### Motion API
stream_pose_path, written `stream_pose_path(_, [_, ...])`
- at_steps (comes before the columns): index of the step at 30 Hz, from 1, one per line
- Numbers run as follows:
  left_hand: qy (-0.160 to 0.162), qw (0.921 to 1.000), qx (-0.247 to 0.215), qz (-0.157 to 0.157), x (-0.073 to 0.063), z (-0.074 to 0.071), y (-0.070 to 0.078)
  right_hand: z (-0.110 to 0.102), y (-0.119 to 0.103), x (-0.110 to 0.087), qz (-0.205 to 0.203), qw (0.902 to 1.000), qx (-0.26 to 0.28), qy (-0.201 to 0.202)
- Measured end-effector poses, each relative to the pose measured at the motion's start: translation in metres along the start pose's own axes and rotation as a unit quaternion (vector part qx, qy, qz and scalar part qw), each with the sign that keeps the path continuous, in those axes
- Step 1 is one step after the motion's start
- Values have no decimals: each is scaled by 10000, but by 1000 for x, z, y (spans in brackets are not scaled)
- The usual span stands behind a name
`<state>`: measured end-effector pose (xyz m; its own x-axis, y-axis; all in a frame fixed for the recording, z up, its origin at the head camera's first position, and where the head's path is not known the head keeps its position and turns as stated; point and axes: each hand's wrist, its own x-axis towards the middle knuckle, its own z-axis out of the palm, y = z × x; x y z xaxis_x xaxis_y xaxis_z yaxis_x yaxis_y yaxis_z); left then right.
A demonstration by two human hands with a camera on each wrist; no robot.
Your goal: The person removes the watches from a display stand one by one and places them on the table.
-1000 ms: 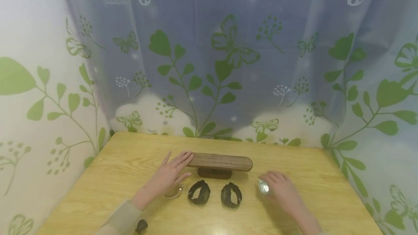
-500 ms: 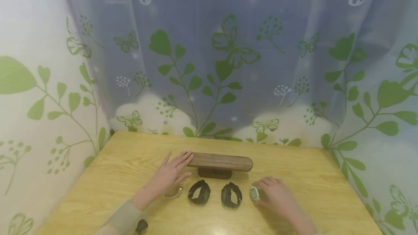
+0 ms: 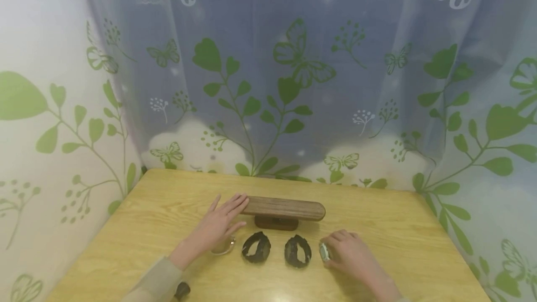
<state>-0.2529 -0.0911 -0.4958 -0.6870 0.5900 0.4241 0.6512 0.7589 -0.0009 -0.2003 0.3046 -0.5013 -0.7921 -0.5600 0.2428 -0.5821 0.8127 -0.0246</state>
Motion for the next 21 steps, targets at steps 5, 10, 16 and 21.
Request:
stream_pose_path(5, [-2,10000,-67,-21,0,-1,1,-2,-1,-1,-7,10000,27,-62])
stream_pose_path(10, [-87,9999,-95,-71,0,-1,1,-5,-2,-3,56,9998,141,-136])
stream_pose_path(16, [-194,9997,-97,-97,0,-2,2,-12,-4,-4,272,9986,435,-83])
stream_pose_path(21, [-230,9993,-236,-177,-1,-2,4,-15,-6,1,285,9975,340,553])
